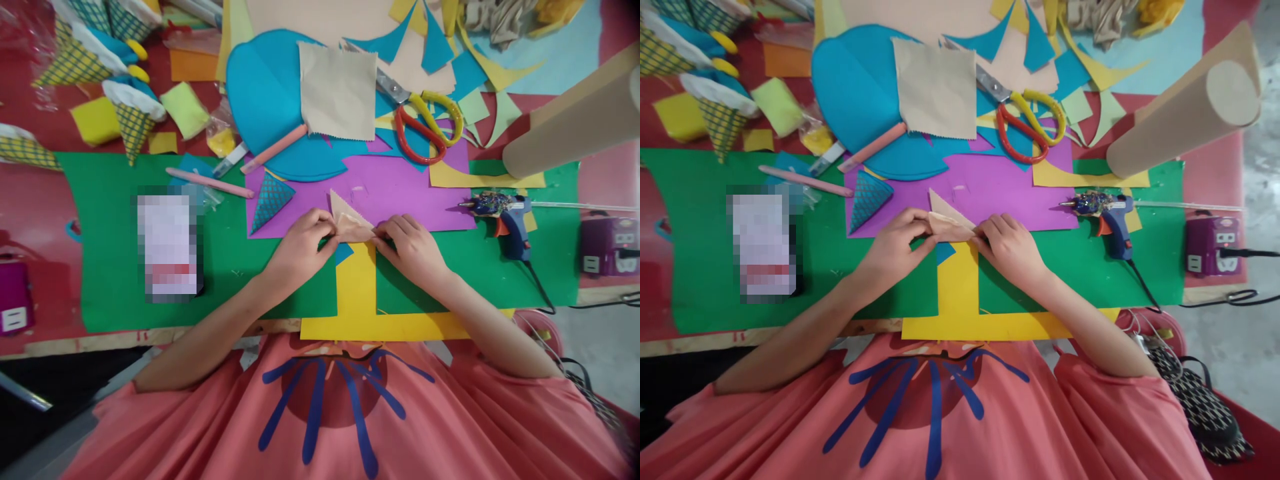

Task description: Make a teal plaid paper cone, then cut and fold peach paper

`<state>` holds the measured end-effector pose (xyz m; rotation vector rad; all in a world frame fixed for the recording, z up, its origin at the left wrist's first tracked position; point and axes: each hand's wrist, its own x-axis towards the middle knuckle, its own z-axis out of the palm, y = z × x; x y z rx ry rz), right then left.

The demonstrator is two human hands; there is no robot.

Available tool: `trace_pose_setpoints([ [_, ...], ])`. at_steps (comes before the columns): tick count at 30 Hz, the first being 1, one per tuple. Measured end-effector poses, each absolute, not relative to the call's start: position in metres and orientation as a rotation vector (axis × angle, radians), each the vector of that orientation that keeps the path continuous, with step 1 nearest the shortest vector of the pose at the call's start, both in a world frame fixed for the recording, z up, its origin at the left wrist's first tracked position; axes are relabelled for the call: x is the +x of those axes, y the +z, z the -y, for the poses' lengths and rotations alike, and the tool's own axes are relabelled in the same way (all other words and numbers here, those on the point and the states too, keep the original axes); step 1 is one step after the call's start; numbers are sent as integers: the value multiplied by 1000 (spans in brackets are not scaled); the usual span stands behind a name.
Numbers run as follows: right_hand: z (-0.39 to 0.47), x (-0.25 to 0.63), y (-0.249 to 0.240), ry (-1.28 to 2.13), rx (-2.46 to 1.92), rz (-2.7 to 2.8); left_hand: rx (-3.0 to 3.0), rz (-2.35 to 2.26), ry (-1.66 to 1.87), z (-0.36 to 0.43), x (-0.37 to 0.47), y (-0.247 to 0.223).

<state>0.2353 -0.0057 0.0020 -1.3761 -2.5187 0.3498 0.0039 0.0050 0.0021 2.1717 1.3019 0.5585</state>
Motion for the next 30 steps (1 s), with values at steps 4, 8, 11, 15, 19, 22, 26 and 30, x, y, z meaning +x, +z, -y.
trace_pose_setpoints([
  [4, 4, 235, 5, 344, -1347, 2558, 2251, -1399, 440, -7, 4, 0],
  [8, 3, 234, 6, 262, -1364, 2614, 2257, -1436, 297, -10, 5, 0],
  [11, 2, 234, 6, 268, -1364, 2632, 2265, -1438, 282, -11, 6, 1],
  [15, 3, 236, 6, 295, -1319, 2619, 2288, -1432, 317, -13, 5, 1],
  [19, 2, 236, 5, 276, -1332, 2617, 2240, -1377, 276, -18, 2, 4],
  [22, 1, 235, 5, 227, -1354, 2634, 2205, -1400, 211, -23, 4, 10],
  [26, -3, 234, 6, 191, -1377, 2653, 2166, -1461, 122, -26, 8, 19],
  [30, -9, 230, 9, 202, -1426, 2717, 2177, -1496, 78, -26, 9, 23],
])
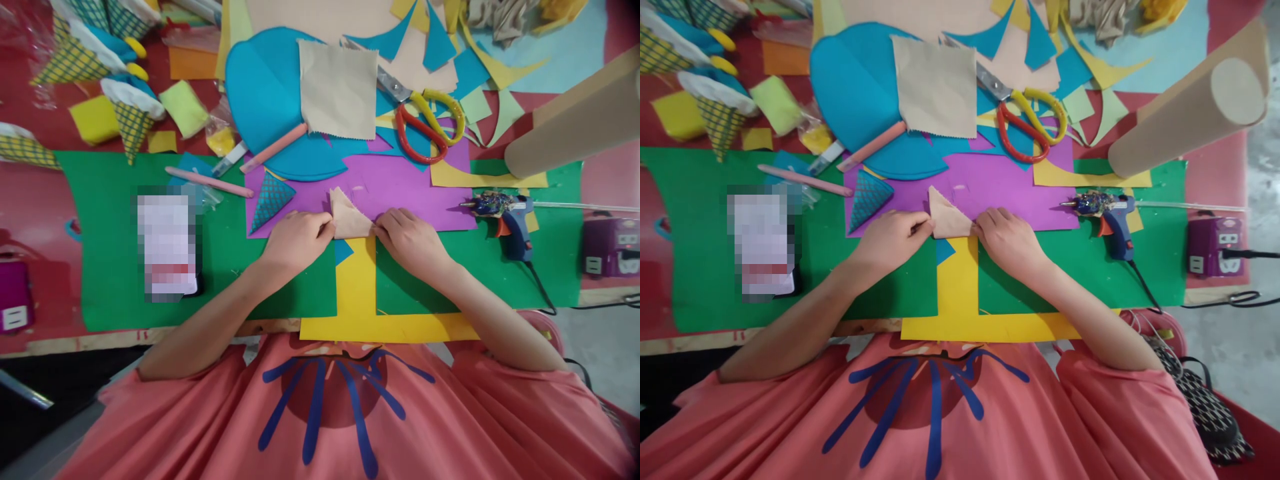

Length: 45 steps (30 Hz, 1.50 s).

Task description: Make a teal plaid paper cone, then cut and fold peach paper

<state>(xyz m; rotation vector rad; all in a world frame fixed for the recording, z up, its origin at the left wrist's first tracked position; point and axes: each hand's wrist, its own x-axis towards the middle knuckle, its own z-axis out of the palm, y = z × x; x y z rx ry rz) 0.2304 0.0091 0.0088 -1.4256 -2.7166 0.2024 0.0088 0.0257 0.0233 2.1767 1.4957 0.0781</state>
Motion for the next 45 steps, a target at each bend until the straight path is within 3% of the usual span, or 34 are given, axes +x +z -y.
trace_pose_setpoints([
  [13, -17, 219, 29, 354, -1647, 2822, 2095, -1662, -234, -24, 19, 32],
  [23, -12, 220, 22, 251, -1596, 2802, 2690, -1465, 345, -19, 10, 6],
  [26, -5, 220, 18, 135, -1573, 2732, 2643, -1420, 308, -20, 9, 3],
  [32, 14, 213, 6, 158, -897, 2799, 2531, -1372, 173, -22, 5, 2],
  [38, 17, 216, 10, 153, -1006, 2745, 2487, -1327, 45, -24, 1, 1],
  [45, -2, 218, 2, 212, -1031, 2643, 2417, -1209, 132, -26, -2, -2],
])
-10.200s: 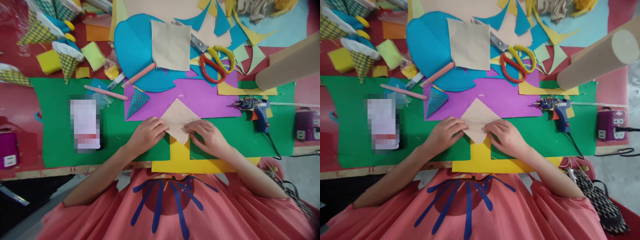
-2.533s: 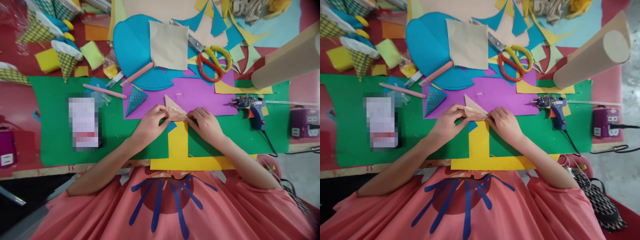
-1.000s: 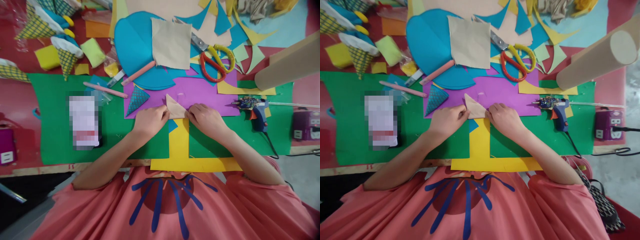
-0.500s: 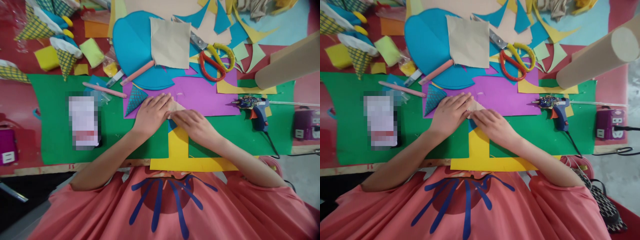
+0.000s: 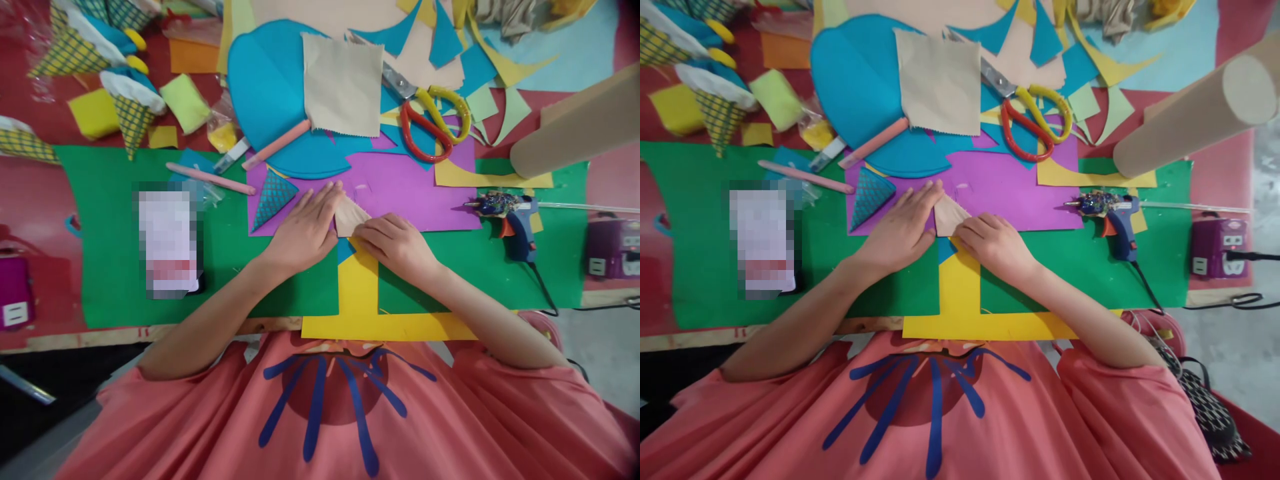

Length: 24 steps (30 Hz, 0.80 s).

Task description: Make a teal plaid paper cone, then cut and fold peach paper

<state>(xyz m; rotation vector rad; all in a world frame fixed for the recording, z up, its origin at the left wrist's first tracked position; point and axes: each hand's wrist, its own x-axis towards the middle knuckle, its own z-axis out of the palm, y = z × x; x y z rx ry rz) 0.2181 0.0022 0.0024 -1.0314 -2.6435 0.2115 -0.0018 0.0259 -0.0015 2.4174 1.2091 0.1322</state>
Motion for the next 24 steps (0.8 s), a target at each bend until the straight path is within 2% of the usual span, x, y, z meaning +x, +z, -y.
trace_pose_setpoints([
  [7, -18, 210, -7, -5, -914, 2663, 2455, -1223, 80, -22, 8, 1],
  [14, -25, 210, 10, 108, -962, 2805, 2533, -1248, 72, -21, 14, 3],
  [24, -26, 212, 13, 43, -952, 2826, 2562, -1248, 145, -18, 16, -1],
])
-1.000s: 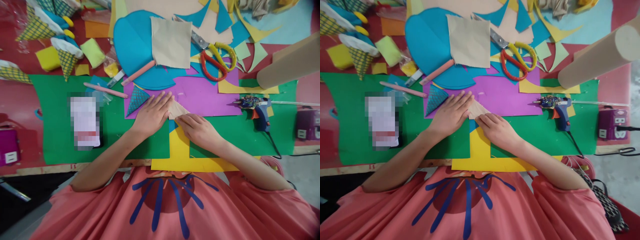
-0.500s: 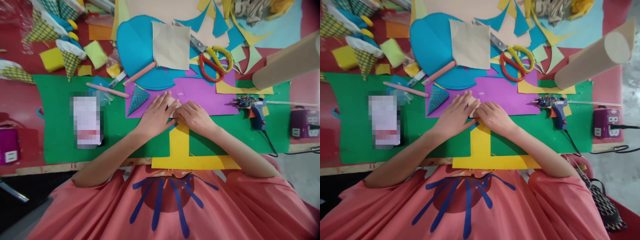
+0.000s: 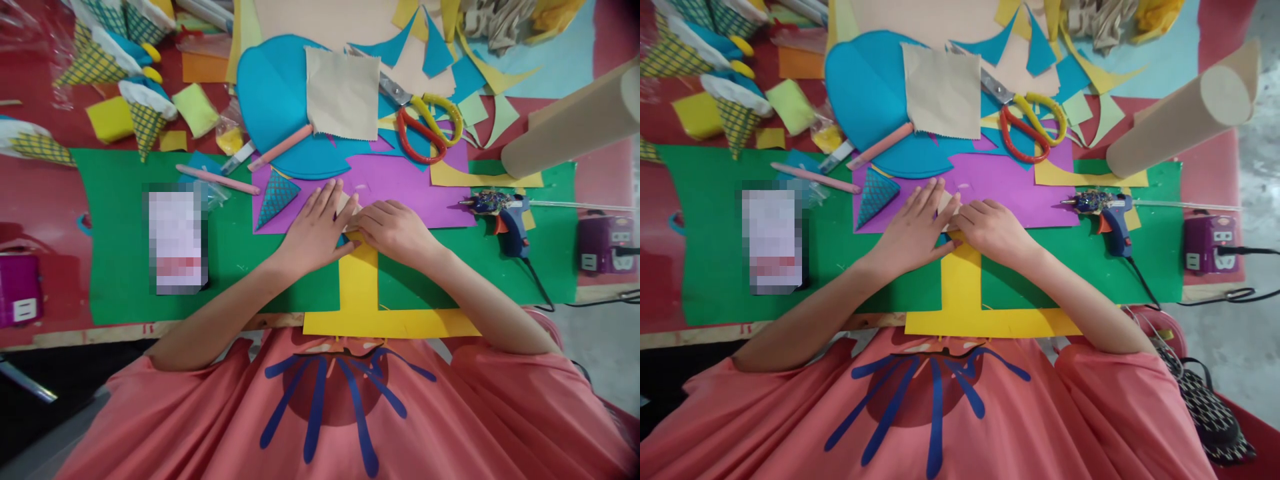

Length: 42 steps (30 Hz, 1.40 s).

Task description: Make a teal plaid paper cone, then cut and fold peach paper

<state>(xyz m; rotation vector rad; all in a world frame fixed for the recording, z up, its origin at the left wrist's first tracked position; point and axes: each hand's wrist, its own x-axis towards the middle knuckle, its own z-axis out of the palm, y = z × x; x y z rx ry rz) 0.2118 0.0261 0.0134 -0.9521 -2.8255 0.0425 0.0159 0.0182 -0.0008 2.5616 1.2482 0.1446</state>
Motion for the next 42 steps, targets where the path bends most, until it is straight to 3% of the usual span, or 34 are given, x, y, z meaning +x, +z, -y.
trace_pose_setpoints([
  [6, -34, 218, 36, 561, -1093, 2410, 2434, -1190, 365, -23, 18, 21],
  [12, -40, 209, 32, 1149, -1266, 1517, 1449, -1075, 836, -37, 20, 17],
  [17, -35, 194, 17, 1558, -1193, 1365, 1144, -995, 798, -36, 27, 4],
  [42, -52, 202, 3, 1784, -1077, 1193, 1238, -1154, 1012, -37, 16, -1],
])
